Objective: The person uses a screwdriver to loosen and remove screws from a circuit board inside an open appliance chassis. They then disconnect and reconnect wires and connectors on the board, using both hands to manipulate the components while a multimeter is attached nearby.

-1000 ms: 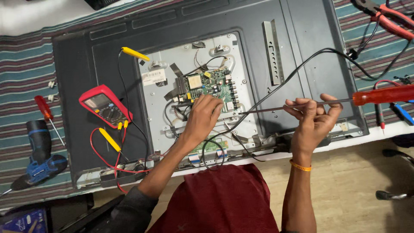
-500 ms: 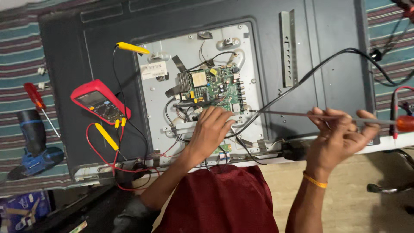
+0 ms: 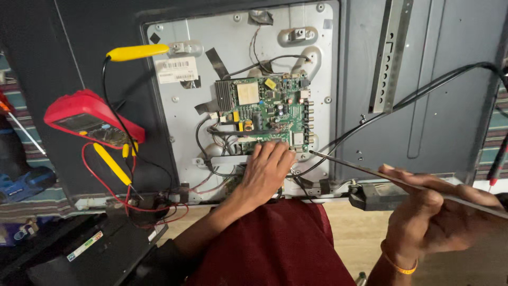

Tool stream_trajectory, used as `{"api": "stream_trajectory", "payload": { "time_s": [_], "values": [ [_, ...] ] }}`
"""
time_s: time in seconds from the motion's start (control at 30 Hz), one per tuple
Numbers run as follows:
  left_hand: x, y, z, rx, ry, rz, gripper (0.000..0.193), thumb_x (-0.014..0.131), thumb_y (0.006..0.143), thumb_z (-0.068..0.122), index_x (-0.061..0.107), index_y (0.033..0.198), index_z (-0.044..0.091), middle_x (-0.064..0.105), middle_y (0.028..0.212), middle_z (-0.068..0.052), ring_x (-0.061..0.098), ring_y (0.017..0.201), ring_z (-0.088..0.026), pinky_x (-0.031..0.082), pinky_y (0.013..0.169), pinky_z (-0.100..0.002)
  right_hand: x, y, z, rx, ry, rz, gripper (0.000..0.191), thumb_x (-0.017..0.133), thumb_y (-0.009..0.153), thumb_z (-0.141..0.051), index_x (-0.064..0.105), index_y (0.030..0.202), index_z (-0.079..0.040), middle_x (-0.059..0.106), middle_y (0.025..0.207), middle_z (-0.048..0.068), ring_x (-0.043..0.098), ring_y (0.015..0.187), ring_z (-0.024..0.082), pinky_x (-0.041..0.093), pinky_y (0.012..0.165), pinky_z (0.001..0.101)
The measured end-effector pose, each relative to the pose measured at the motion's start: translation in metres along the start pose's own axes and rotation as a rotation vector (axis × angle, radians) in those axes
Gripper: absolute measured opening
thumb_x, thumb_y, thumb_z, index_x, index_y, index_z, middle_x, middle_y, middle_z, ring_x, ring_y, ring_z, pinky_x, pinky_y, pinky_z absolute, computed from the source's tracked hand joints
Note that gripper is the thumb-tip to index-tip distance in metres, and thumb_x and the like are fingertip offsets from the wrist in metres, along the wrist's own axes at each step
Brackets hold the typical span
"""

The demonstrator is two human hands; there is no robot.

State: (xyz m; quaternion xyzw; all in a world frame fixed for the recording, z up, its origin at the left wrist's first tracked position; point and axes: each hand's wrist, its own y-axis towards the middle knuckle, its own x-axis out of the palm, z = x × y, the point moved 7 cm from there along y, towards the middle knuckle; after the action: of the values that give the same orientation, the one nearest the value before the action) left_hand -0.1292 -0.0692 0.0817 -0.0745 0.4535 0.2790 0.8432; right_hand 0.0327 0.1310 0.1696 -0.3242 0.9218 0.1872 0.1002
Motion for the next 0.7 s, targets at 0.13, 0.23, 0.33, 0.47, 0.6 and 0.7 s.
{"api": "stream_trajectory", "payload": {
  "time_s": [0.13, 0.23, 0.33, 0.47, 0.6, 0.7],
  "values": [
    [0.002, -0.003, 0.0, 0.024, 0.046, -0.028, 0.02, 0.069, 0.089, 0.013, 0.065, 0.108, 0.009, 0.063, 0.118, -0.007, 0.057, 0.108, -0.025, 0.045, 0.091, -0.04, 0.008, 0.008, -0.005, -0.006, -0.021, -0.048, 0.025, 0.047, 0.129, -0.006, 0.035, 0.15, -0.011, 0.072, 0.111, 0.022, 0.078, 0.099, 0.027, 0.061, 0.094, 0.0484],
    [-0.001, -0.003, 0.0, 0.024, 0.009, 0.015, 0.017, 0.068, 0.095, 0.015, 0.065, 0.109, 0.007, 0.062, 0.117, -0.008, 0.056, 0.107, -0.025, 0.045, 0.092, -0.041, 0.014, 0.011, -0.005, -0.011, -0.019, -0.073, 0.028, 0.046, 0.126, -0.003, 0.034, 0.15, -0.012, 0.072, 0.111, 0.022, 0.079, 0.098, 0.027, 0.063, 0.094, 0.0494],
    [-0.001, -0.002, 0.001, 0.022, -0.005, 0.019, 0.017, 0.068, 0.096, 0.015, 0.065, 0.109, 0.006, 0.062, 0.116, -0.008, 0.056, 0.106, -0.025, 0.044, 0.091, -0.04, 0.016, 0.009, -0.001, 0.027, 0.027, -0.046, 0.033, 0.045, 0.124, 0.0, 0.033, 0.152, -0.012, 0.072, 0.112, 0.022, 0.078, 0.099, 0.027, 0.06, 0.095, 0.0496],
    [-0.002, -0.001, 0.001, 0.026, 0.0, 0.006, 0.015, 0.069, 0.093, 0.012, 0.064, 0.107, 0.006, 0.062, 0.112, -0.007, 0.056, 0.104, -0.024, 0.044, 0.09, -0.039, 0.015, 0.007, -0.001, -0.027, 0.047, -0.059, 0.035, 0.049, 0.126, 0.001, 0.032, 0.153, -0.015, 0.072, 0.112, 0.019, 0.078, 0.099, 0.026, 0.062, 0.094, 0.0496],
    [0.0, -0.001, 0.001, 0.028, 0.015, 0.002, 0.014, 0.068, 0.093, 0.008, 0.064, 0.106, 0.006, 0.062, 0.11, -0.006, 0.056, 0.101, -0.023, 0.044, 0.088, -0.038, 0.016, 0.009, -0.004, -0.11, 0.107, -0.117, 0.031, 0.058, 0.12, 0.001, 0.045, 0.145, -0.012, 0.071, 0.112, 0.018, 0.078, 0.102, 0.028, 0.064, 0.094, 0.0522],
    [0.001, -0.001, 0.001, 0.033, 0.025, 0.022, 0.015, 0.067, 0.091, 0.006, 0.063, 0.105, 0.006, 0.062, 0.109, -0.007, 0.056, 0.101, -0.023, 0.044, 0.088, -0.038, 0.023, 0.009, -0.014, -0.167, 0.067, -0.169, 0.03, 0.066, 0.108, -0.001, 0.051, 0.133, -0.009, 0.069, 0.111, 0.016, 0.077, 0.102, 0.027, 0.064, 0.09, 0.0489]
  ]
}}
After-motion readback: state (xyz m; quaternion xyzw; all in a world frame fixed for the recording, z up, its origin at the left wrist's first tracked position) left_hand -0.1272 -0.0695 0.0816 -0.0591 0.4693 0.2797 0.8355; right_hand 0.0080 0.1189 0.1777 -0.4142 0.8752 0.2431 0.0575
